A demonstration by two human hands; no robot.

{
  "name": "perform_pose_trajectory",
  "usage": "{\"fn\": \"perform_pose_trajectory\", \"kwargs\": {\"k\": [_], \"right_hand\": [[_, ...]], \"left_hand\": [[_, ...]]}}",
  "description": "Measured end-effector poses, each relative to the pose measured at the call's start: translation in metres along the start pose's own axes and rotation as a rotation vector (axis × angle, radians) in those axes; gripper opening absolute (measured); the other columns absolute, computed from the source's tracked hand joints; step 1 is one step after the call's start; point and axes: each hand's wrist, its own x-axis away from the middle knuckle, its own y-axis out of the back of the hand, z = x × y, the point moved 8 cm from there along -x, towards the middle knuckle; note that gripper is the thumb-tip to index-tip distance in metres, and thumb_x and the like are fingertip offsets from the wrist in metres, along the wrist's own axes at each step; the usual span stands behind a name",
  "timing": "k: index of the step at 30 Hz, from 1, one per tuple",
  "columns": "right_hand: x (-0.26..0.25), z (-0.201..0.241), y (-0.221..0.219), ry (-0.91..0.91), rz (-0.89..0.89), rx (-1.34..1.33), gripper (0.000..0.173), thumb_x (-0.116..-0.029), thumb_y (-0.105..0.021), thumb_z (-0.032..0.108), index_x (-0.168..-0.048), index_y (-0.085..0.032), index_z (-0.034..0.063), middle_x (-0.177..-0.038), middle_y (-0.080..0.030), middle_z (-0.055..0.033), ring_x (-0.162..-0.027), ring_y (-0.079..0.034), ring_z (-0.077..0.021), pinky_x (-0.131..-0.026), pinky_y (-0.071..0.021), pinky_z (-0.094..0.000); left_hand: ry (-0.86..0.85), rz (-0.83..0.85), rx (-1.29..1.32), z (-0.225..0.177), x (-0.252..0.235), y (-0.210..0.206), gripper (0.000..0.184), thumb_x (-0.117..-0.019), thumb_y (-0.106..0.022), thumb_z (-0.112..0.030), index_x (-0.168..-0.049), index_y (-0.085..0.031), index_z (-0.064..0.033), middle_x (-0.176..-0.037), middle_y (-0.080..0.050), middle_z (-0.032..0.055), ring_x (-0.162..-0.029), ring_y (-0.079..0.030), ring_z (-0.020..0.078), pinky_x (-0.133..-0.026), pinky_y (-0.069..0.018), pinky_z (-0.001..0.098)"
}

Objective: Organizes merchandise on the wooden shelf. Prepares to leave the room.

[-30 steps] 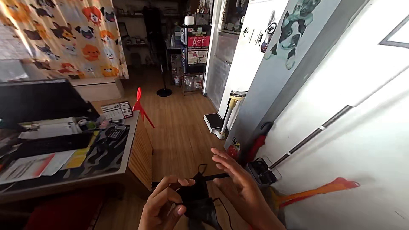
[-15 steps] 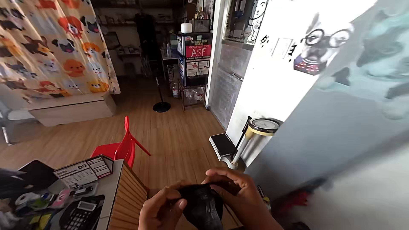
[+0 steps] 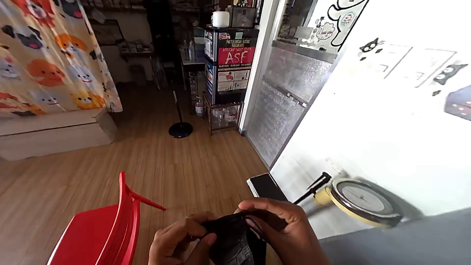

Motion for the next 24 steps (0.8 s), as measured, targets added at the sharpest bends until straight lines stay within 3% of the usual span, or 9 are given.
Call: {"fn": "perform_pose_trajectory", "kwargs": {"k": [8, 13, 17, 20, 24], "right_hand": [[-0.148, -0.070, 0.062, -0.033, -0.073, 0.080, 0.023, -0.0978, -0.065, 0.000, -0.120, -0.070, -0.0023, -0.112, -0.075, -0.0081, -0.096, -0.073, -0.0100, -0.084, -0.0629, -0.0259], [-0.214, -0.120, 0.120, -0.035, -0.102, 0.102, 0.021, -0.1012, -0.060, 0.001, -0.119, -0.069, -0.0049, -0.113, -0.074, -0.0106, -0.098, -0.072, -0.0098, -0.087, -0.0615, -0.0253], [-0.265, -0.163, 0.181, -0.058, -0.117, 0.046, 0.027, -0.1070, -0.054, 0.014, -0.120, -0.069, -0.0043, -0.110, -0.075, -0.0113, -0.095, -0.071, -0.0095, -0.081, -0.0605, -0.0248], [-0.310, -0.193, 0.230, -0.080, -0.141, -0.023, 0.027, -0.1016, -0.065, 0.016, -0.119, -0.069, -0.0037, -0.108, -0.075, -0.0088, -0.098, -0.072, -0.0099, -0.088, -0.0616, -0.0278], [-0.364, -0.223, 0.301, -0.088, -0.190, 0.098, 0.018, -0.0907, -0.074, -0.001, -0.108, -0.072, -0.0058, -0.100, -0.075, -0.0101, -0.089, -0.073, -0.0118, -0.082, -0.0639, -0.0288]], "left_hand": [[0.039, 0.147, 0.094, 0.095, -0.176, 0.041, 0.009, -0.0924, -0.074, -0.003, -0.099, -0.071, -0.0082, -0.118, -0.074, 0.0099, -0.106, -0.072, 0.0202, -0.087, -0.0626, 0.0333], [0.065, 0.195, 0.106, 0.166, -0.266, 0.034, 0.009, -0.0922, -0.073, -0.002, -0.097, -0.071, -0.0082, -0.117, -0.074, 0.0071, -0.104, -0.073, 0.0167, -0.086, -0.0627, 0.0305], [0.065, 0.233, 0.109, 0.223, -0.342, 0.017, 0.010, -0.0927, -0.072, -0.001, -0.099, -0.071, -0.0089, -0.117, -0.074, 0.0056, -0.106, -0.072, 0.0160, -0.087, -0.0625, 0.0302], [0.082, 0.250, 0.125, 0.263, -0.405, -0.005, 0.011, -0.0921, -0.073, 0.000, -0.099, -0.071, -0.0088, -0.116, -0.075, 0.0046, -0.104, -0.073, 0.0149, -0.087, -0.0626, 0.0298], [0.103, 0.285, 0.176, 0.316, -0.486, -0.039, 0.011, -0.0918, -0.072, 0.002, -0.097, -0.070, -0.0072, -0.112, -0.075, 0.0076, -0.099, -0.074, 0.0167, -0.083, -0.0634, 0.0322]]}}
